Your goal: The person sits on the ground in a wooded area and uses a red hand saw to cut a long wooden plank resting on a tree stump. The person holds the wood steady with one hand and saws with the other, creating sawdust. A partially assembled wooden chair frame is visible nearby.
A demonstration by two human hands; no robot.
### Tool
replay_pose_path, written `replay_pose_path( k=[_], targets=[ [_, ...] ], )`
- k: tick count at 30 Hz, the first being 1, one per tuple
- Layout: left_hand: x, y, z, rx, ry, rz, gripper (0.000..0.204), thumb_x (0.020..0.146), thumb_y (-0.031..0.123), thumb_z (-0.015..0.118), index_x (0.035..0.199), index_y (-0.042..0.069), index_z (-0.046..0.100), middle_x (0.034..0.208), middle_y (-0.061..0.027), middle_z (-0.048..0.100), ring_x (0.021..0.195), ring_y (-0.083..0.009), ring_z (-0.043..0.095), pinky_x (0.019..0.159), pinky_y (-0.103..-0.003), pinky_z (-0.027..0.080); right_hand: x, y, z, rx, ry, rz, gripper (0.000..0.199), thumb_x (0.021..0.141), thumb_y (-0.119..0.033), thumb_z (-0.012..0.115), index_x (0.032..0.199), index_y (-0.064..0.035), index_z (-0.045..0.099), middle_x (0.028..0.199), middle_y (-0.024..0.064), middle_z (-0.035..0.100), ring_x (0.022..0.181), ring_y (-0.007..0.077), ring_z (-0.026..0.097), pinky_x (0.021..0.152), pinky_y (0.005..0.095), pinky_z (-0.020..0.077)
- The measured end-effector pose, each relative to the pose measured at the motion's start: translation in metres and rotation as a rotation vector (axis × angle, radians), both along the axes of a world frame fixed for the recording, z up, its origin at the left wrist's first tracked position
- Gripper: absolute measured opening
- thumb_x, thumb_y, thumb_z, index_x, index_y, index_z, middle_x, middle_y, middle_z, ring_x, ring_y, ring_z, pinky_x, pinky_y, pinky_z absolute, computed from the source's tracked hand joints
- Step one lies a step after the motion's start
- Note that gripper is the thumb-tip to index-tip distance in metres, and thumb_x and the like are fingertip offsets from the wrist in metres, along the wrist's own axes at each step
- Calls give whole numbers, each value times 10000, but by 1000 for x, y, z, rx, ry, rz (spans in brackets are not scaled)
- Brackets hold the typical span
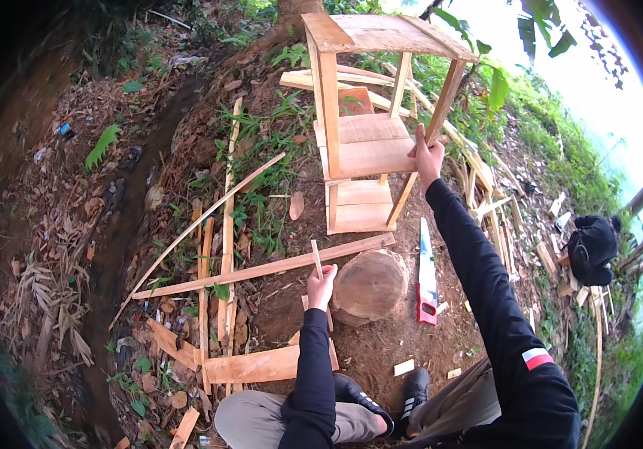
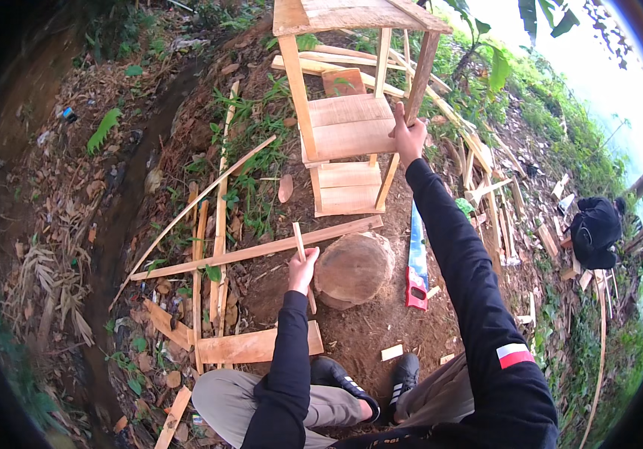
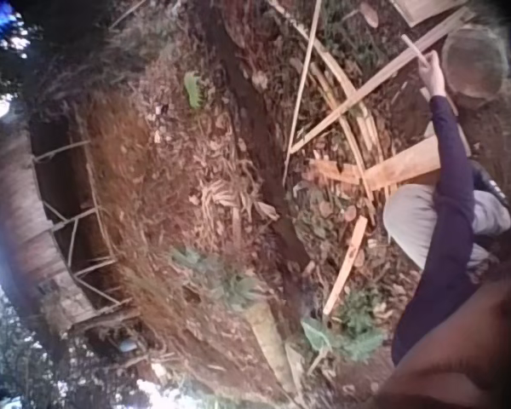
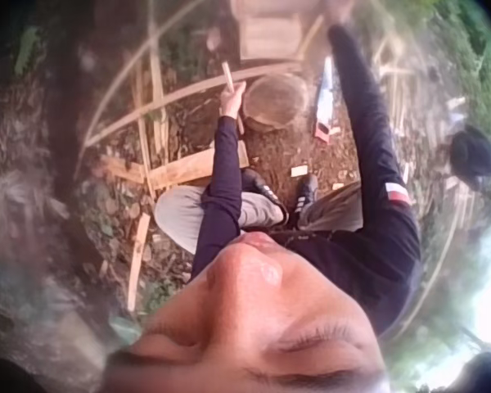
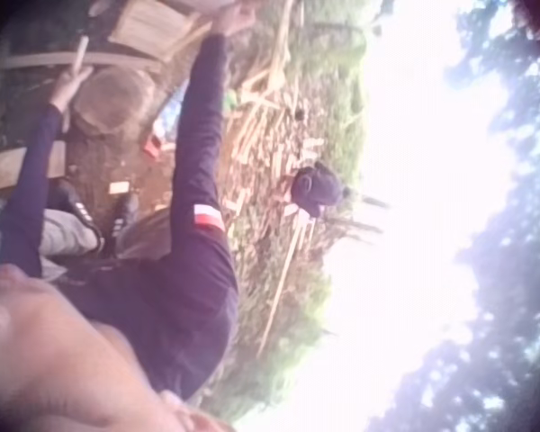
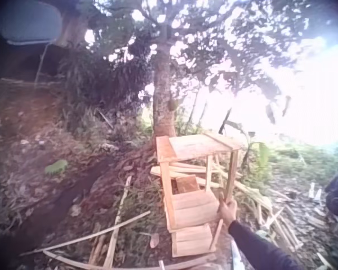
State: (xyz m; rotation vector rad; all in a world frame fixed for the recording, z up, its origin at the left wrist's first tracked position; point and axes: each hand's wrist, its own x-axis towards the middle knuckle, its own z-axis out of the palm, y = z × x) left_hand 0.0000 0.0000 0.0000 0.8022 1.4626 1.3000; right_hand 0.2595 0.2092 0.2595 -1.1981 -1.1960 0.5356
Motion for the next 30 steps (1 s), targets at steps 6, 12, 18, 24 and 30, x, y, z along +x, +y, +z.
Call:
replay_pose_path(
  k=[6,12,18,24,30],
  targets=[
    [11,-12,28,-20,245,139,462,813,354,809,1076,31,610,820,-60,672,724,-180,639,708,-337,516,27,-6,-3,-95,-4,37,638,902,-631,620,710,-24,650,640,56,625,623,139,642,576,296,473],
    [-2,-60,88,-180,-146,61,534,881,460,732,1170,52,543,821,-24,575,571,-88,516,463,-265,435,35,-24,-2,-89,-180,35,590,768,-535,810,847,13,606,743,73,625,691,158,600,633,322,497],
    [-22,-104,166,-66,-766,-164,662,963,680,436,1111,47,559,702,4,470,511,-95,392,491,-252,352,57,-55,4,-81,-452,-98,891,660,-461,895,1259,44,471,1112,210,571,1033,282,606,926,378,497],
    [-8,-140,216,8,-502,-186,515,988,601,461,878,111,575,724,-5,544,706,-215,691,684,-407,603,76,-163,-27,-185,-714,109,516,748,-388,807,1088,-47,622,1037,182,637,1062,343,601,948,427,470],
    [26,-158,205,46,-633,-9,367,942,456,640,864,109,552,788,-18,559,770,-196,683,716,-366,605,43,-315,-55,-539,-1014,1289,675,968,-654,420,1022,-41,699,836,185,703,836,350,682,815,434,527]
  ],
)
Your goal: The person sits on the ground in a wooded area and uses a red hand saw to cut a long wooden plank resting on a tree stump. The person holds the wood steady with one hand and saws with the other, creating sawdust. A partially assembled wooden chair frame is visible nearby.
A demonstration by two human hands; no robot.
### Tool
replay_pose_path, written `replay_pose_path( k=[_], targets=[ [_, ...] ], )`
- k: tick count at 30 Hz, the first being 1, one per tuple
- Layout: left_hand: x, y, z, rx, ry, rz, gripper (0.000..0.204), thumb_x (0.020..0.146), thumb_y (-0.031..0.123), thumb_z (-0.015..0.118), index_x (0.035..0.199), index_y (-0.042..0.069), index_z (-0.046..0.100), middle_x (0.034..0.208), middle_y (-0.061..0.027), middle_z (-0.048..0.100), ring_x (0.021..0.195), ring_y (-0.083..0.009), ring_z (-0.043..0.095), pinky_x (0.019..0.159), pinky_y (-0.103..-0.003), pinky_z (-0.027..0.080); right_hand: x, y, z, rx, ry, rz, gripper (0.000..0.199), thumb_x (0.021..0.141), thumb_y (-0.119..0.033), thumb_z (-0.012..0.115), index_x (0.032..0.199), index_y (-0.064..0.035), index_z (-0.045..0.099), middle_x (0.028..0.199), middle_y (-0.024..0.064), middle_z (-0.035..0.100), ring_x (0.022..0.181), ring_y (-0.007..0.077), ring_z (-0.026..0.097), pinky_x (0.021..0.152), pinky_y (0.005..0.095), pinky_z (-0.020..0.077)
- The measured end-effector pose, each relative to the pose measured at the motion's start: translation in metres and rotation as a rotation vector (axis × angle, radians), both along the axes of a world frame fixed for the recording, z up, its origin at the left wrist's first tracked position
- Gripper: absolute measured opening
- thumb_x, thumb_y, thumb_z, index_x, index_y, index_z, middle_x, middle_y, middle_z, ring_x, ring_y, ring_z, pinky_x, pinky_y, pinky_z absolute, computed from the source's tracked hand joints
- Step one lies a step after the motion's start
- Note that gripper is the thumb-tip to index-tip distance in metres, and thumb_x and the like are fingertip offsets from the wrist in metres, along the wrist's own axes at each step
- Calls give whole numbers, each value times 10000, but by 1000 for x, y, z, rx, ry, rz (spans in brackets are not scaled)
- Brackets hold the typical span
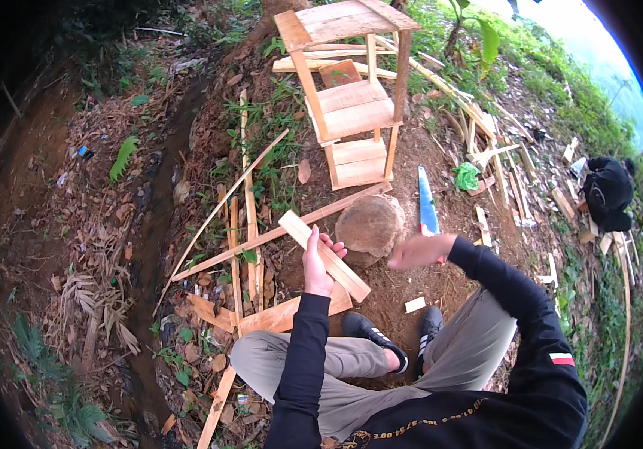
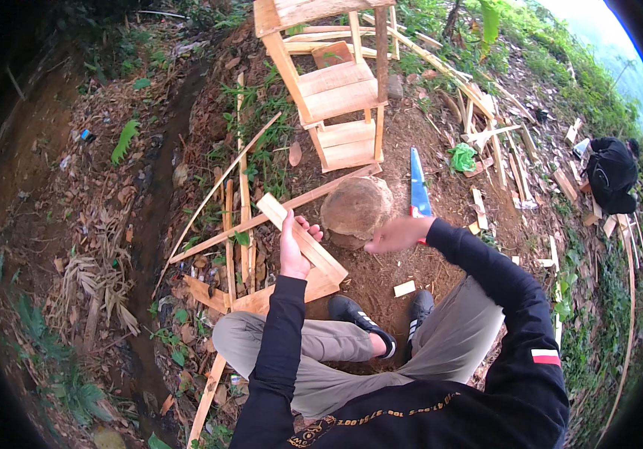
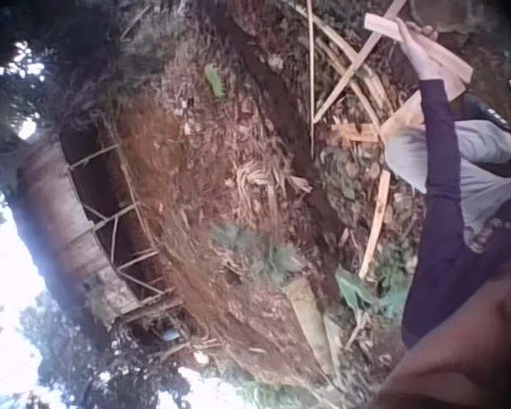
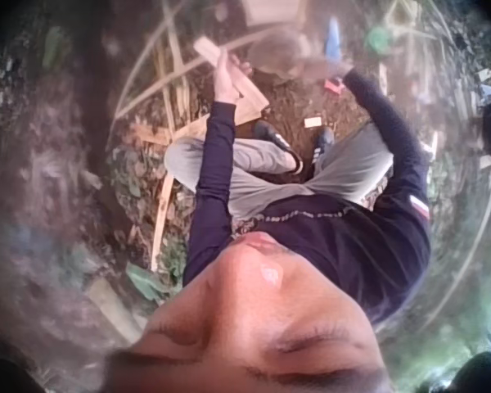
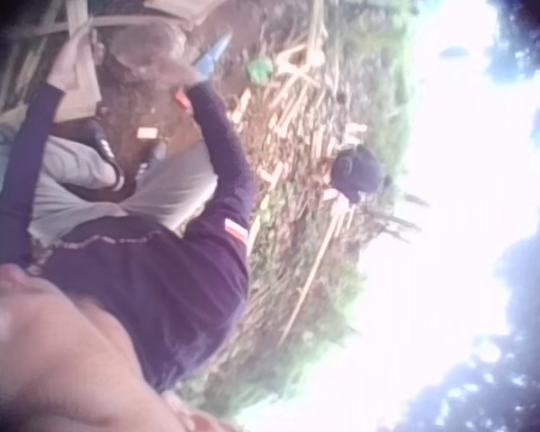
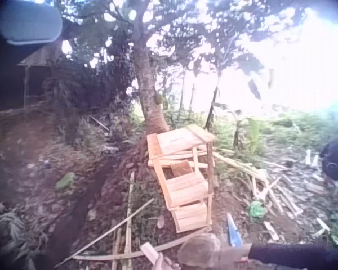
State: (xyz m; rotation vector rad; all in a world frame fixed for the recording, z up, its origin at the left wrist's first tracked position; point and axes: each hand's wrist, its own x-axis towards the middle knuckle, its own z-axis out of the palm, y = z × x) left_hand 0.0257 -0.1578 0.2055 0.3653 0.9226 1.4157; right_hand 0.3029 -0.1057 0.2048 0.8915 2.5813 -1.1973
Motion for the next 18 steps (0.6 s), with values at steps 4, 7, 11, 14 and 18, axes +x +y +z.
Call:
replay_pose_path(
  k=[4,7,11,14,18],
  targets=[
    [19,-7,-12,-69,-153,128,315,942,394,649,898,96,558,969,-50,614,1005,-238,656,931,-406,545,-37,-56,12,-88,-43,-128,759,970,-687,376,1159,-6,654,1022,167,712,830,347,675,839,429,530],
    [34,-11,-25,-40,-186,51,265,969,340,620,975,82,557,1046,-77,638,1080,-276,647,962,-422,531,-44,-62,7,-280,40,-235,718,969,-662,434,1146,-6,666,1022,123,719,827,249,684,794,363,548],
    [55,-17,-19,56,-50,-166,500,996,385,589,1327,32,463,1281,-145,579,1216,-310,586,1015,-450,494,-29,-49,-26,-672,221,-289,572,958,-587,554,1079,-49,708,941,39,724,831,111,671,712,268,544],
    [40,-21,-34,57,37,-134,764,999,579,448,1489,15,291,1445,-195,434,1291,-320,520,1033,-475,470,-37,-40,-26,-781,336,-351,457,982,-487,588,1047,-52,717,919,21,727,857,97,679,692,263,546],
    [9,-15,-44,-14,98,68,724,1008,600,378,1468,41,358,1250,-152,550,1070,-262,620,903,-405,555,-41,-34,-10,-707,505,-514,463,1011,-452,550,1071,-14,688,961,51,725,869,119,698,721,261,564]
  ],
)
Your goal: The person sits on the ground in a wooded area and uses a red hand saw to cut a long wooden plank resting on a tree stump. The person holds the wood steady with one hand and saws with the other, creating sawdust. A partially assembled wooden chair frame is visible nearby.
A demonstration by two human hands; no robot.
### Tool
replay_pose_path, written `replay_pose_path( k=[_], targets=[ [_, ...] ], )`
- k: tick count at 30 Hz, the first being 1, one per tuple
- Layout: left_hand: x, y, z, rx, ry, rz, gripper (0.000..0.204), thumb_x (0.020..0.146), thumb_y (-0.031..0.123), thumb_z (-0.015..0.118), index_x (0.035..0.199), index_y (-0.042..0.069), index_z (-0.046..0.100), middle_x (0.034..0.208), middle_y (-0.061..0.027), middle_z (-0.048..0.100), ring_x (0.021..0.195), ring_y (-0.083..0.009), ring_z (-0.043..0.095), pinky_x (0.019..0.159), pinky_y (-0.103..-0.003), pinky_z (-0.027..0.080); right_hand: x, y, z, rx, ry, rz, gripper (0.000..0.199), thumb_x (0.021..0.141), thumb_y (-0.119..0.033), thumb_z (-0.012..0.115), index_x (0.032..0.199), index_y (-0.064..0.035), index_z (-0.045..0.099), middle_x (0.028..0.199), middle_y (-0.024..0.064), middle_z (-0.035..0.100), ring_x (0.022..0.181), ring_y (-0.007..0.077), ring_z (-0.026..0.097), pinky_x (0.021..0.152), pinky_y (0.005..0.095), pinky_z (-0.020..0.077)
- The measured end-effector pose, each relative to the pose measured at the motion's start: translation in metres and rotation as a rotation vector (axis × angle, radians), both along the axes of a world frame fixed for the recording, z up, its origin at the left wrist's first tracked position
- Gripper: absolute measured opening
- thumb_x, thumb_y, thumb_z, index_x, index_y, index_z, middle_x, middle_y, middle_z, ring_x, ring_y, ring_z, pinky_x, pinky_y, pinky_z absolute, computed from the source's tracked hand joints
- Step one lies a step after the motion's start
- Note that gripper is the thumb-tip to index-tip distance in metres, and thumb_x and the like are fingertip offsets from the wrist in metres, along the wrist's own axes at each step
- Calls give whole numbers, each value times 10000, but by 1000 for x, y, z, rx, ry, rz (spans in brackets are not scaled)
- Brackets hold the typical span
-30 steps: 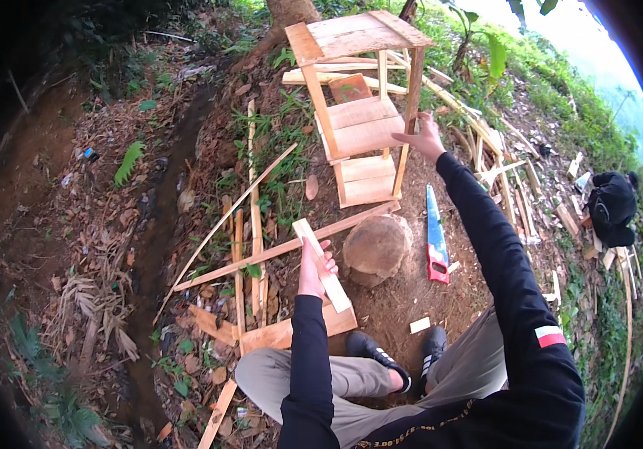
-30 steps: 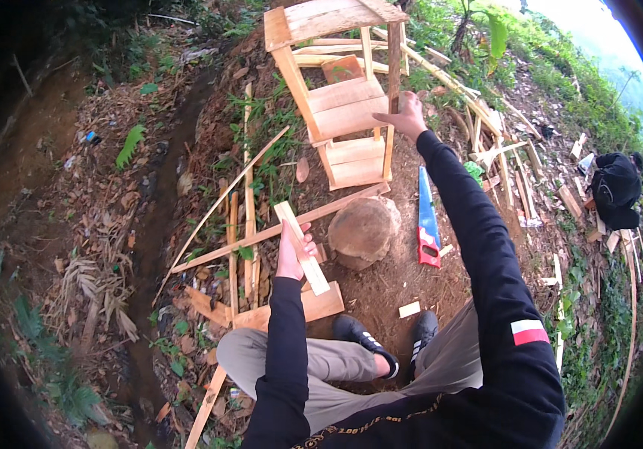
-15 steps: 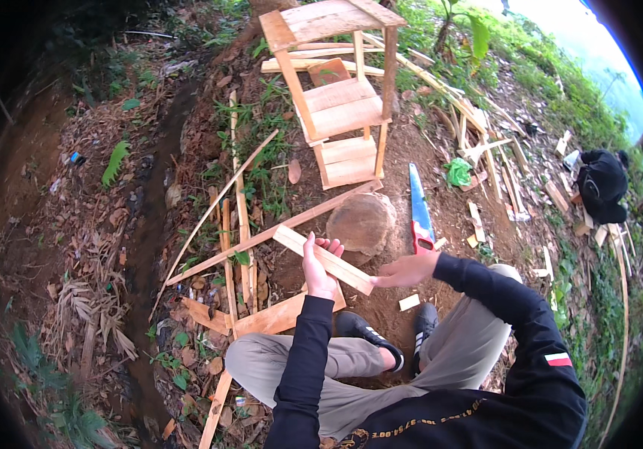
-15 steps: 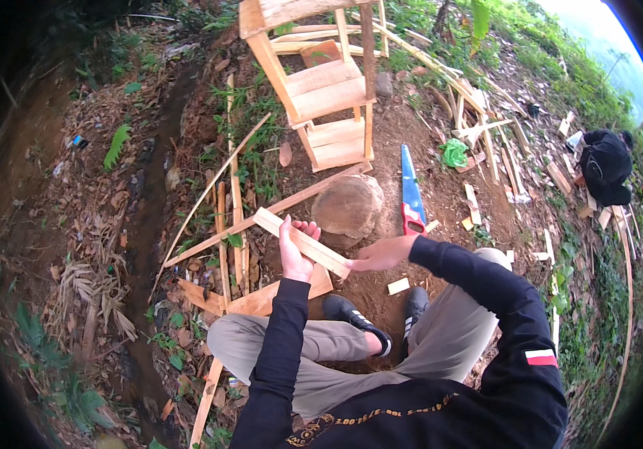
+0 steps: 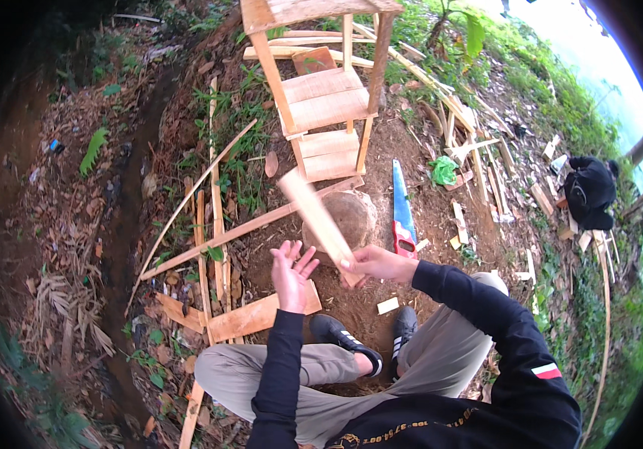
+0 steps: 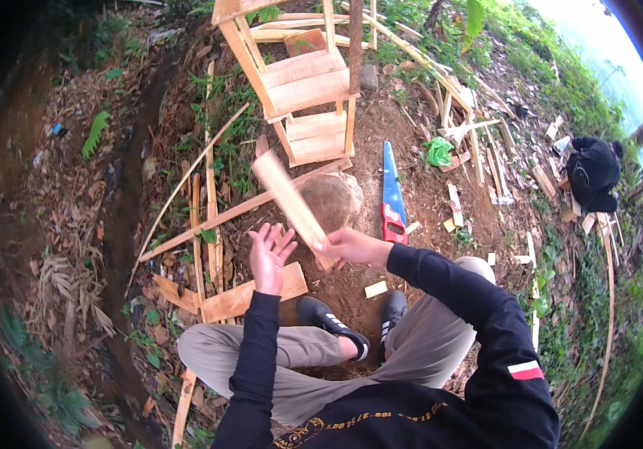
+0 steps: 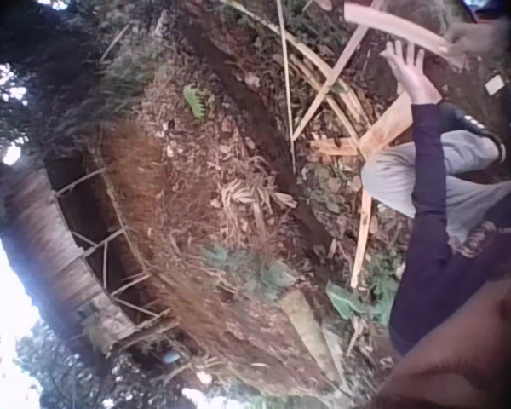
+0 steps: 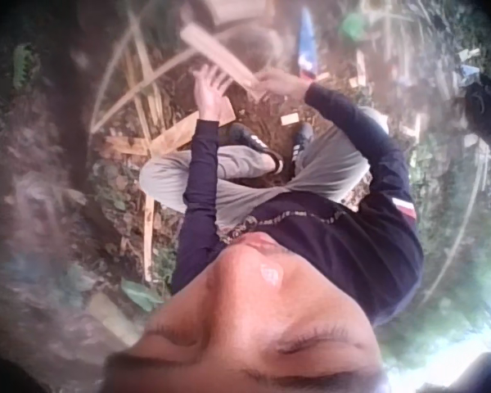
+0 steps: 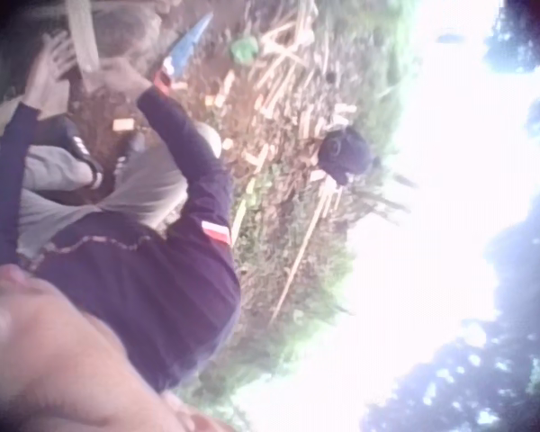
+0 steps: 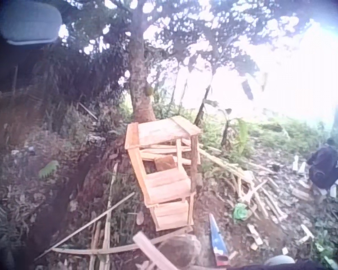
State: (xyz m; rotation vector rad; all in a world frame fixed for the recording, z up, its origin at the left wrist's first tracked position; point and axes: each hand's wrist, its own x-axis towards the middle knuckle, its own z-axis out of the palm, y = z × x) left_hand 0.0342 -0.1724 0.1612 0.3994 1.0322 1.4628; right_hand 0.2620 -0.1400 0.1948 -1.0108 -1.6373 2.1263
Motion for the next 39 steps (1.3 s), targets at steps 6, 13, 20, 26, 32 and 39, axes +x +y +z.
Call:
replay_pose_path(
  k=[6,13,20,26,32,39],
  targets=[
    [-31,-7,-8,-63,-198,0,608,1016,587,409,1090,41,665,485,69,279,442,-73,411,480,-244,485,-4,10,-5,75,75,-335,462,1020,-431,540,1064,8,675,965,70,716,842,140,698,734,280,576],
    [18,-11,7,255,856,-255,214,922,239,706,990,49,632,769,-7,604,649,-100,589,570,-245,476,-8,9,-5,3,43,-413,460,1016,-439,549,1030,-1,690,918,39,705,799,106,672,715,270,561],
    [36,-17,30,477,1156,-314,500,795,250,816,1186,40,585,1047,-83,594,919,-188,630,812,-327,508,-4,6,-2,-15,16,-426,442,1009,-423,575,1066,0,693,924,28,698,787,83,648,684,243,544],
    [42,-22,31,456,1119,-293,662,785,271,811,1320,33,501,1181,-124,562,1031,-241,608,923,-373,490,-7,1,-7,63,-8,-422,456,1003,-427,584,1077,11,688,922,31,687,740,99,655,644,255,553],
    [28,-17,59,653,1635,-208,750,725,198,773,1408,150,465,1410,-163,449,1369,-361,393,1126,-603,261,14,20,10,229,-285,144,499,985,-441,596,936,46,695,774,69,679,635,128,678,588,304,564],
    [22,6,0,401,1648,-721,497,751,184,800,1219,123,646,1177,-105,633,1059,-293,643,1007,-455,463,43,49,-9,595,-670,231,603,867,-615,640,918,-17,705,789,121,712,757,245,729,743,408,561]
  ],
)
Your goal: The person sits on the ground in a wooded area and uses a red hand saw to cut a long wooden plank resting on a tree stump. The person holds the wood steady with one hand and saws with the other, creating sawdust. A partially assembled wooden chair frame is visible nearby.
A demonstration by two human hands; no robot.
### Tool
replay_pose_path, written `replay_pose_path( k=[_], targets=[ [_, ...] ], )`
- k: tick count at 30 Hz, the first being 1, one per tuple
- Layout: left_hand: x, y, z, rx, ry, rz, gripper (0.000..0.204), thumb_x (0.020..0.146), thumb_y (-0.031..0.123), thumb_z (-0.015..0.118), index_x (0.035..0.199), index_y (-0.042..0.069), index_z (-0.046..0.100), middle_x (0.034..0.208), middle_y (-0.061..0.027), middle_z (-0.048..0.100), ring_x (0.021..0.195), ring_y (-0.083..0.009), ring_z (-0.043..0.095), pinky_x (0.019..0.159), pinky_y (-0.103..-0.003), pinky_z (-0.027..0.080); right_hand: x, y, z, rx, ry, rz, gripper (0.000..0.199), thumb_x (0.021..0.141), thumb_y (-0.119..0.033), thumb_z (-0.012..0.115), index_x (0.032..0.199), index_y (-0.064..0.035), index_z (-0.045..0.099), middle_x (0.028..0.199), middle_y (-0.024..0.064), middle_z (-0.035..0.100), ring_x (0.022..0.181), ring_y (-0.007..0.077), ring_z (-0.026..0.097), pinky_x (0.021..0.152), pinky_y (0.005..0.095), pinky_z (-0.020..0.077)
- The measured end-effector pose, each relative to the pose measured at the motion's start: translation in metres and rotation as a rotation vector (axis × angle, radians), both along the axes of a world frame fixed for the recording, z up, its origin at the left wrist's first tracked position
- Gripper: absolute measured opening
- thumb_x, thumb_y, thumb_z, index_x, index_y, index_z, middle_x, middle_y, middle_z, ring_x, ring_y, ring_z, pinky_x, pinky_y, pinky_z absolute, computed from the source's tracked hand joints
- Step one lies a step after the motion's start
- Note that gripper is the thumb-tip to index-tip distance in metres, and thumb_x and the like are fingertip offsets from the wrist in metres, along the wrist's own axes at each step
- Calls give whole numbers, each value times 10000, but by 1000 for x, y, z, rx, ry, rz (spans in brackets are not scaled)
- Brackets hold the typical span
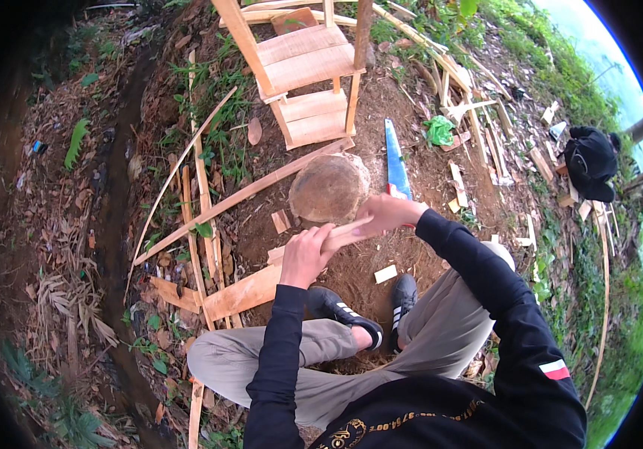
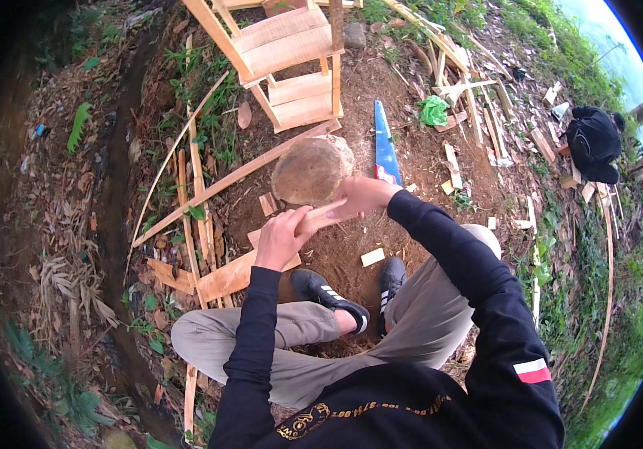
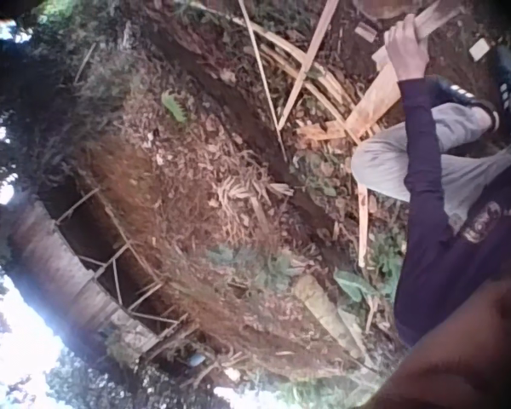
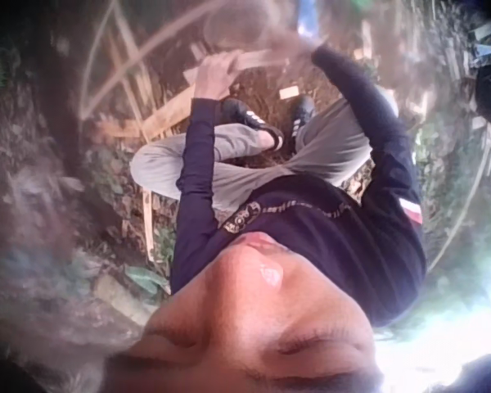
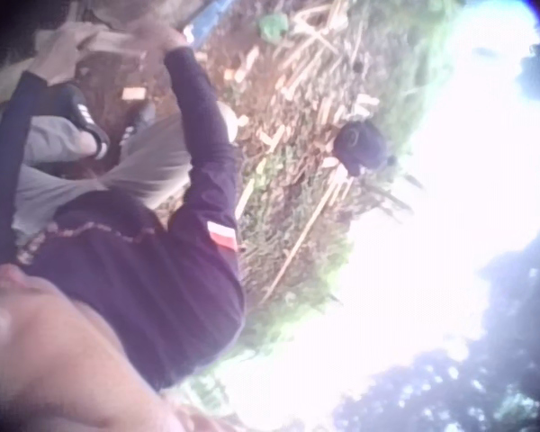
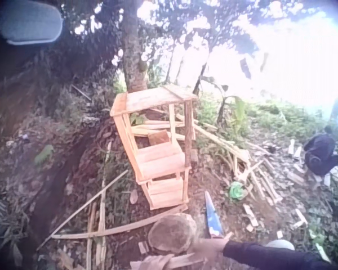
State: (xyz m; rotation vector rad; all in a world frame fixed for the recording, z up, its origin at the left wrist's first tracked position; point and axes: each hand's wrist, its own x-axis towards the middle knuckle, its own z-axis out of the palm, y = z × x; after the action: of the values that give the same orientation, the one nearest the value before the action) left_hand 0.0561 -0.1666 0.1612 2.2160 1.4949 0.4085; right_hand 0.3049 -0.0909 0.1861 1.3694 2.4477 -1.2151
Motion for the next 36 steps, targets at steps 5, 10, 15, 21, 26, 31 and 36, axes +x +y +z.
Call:
replay_pose_path(
  k=[5,10,15,21,26,31,36],
  targets=[
    [20,56,-14,222,-61,109,549,765,303,826,1238,80,658,1247,-141,522,1102,-311,593,888,-409,513,30,18,4,505,-455,-215,801,701,-810,651,955,-52,689,880,156,723,891,369,705,862,672,421],
    [36,89,-25,377,170,178,833,756,466,799,1413,67,478,1327,-160,490,1306,-342,429,1051,-567,360,52,26,18,367,-358,-421,760,745,-778,626,914,-40,684,827,167,707,841,360,704,841,629,452],
    [34,92,-55,421,19,61,509,809,371,761,1206,71,657,1141,-90,581,1143,-278,518,987,-460,393,69,29,20,451,-451,-292,693,812,-709,620,948,-31,677,873,183,706,870,359,703,787,487,537],
    [32,83,-50,544,-88,50,332,856,315,737,1081,72,715,1069,-68,625,1084,-279,559,969,-430,427,92,32,80,368,-236,-323,632,879,-615,619,1061,-12,674,997,197,715,940,349,690,842,438,536],
    [-26,70,-85,510,-611,625,199,918,195,699,1007,18,715,1088,-56,657,1017,-184,630,879,-330,502,151,42,49,-46,348,-352,390,1031,-376,537,1016,-14,680,913,45,709,855,108,664,765,264,516],
    [-68,55,-110,260,-938,992,365,908,180,716,1225,26,622,1142,-134,671,1040,-223,654,886,-338,522,160,-8,-152,144,144,-457,372,894,-409,714,958,-45,681,834,108,695,762,197,679,692,342,543],
    [-73,44,-122,-176,-781,812,455,928,344,711,1177,-33,654,1008,-138,724,914,-162,684,827,-291,529,113,-38,-216,524,43,-390,466,805,-401,776,1041,-46,589,1004,166,606,940,375,623,793,472,514]
  ],
)
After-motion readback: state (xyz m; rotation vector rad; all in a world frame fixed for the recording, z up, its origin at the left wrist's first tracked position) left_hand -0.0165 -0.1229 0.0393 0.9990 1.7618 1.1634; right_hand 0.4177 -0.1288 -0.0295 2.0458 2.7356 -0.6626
